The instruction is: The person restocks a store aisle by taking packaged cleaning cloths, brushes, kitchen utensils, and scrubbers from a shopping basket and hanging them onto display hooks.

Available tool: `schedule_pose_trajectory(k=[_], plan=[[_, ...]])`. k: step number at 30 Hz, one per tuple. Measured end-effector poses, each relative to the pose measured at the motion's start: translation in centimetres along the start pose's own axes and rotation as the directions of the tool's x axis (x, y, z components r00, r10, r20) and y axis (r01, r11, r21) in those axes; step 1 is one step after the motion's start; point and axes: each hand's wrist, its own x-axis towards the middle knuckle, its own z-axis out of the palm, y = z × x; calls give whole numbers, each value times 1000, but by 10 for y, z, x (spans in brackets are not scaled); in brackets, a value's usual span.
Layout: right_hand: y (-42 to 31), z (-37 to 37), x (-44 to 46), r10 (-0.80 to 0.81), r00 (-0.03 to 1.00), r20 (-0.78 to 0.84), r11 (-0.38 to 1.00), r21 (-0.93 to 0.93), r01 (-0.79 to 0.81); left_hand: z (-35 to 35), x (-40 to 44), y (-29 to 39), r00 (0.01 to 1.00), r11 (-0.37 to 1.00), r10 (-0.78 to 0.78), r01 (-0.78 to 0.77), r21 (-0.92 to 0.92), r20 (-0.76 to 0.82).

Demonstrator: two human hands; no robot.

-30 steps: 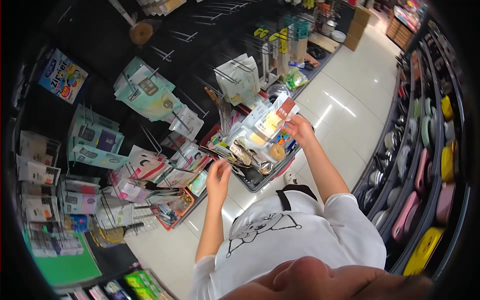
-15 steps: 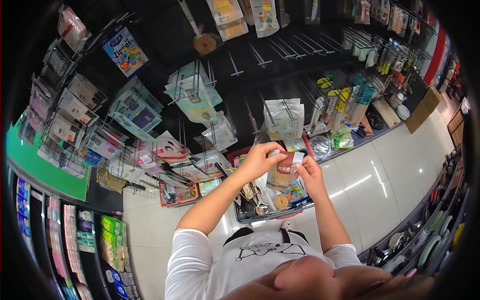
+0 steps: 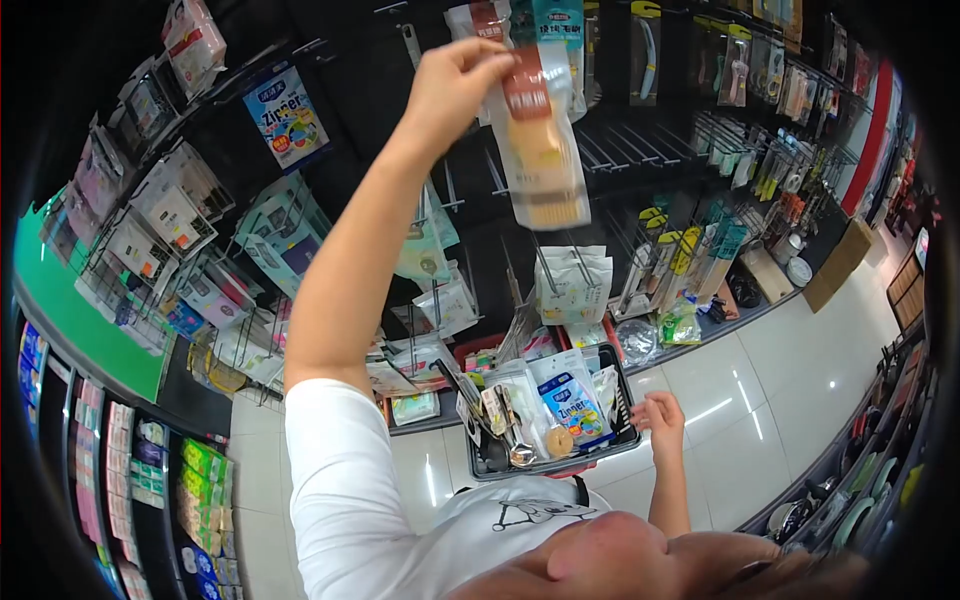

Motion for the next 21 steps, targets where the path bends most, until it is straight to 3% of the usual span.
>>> schedule_pose_trajectory(k=[2, 5, 11, 21], plan=[[6, -6, -13, 33, 996, -87, 996, -75, -39, -10, 31, -12, 999, 990, -7, 12, 142, -37], [11, -3, -27, 51, 987, -153, 996, -66, -62, -14, 67, -39, 993, 987, 46, -28, 159, -112], [17, 14, -32, 26, 990, -136, 989, -140, -45, -11, 98, -60, 956, 956, 52, 36, 292, -289], [27, 26, -46, -13, 983, -183, 963, -267, -37, -7, 127, -91, 941, 950, 7, 100, 296, -339]])
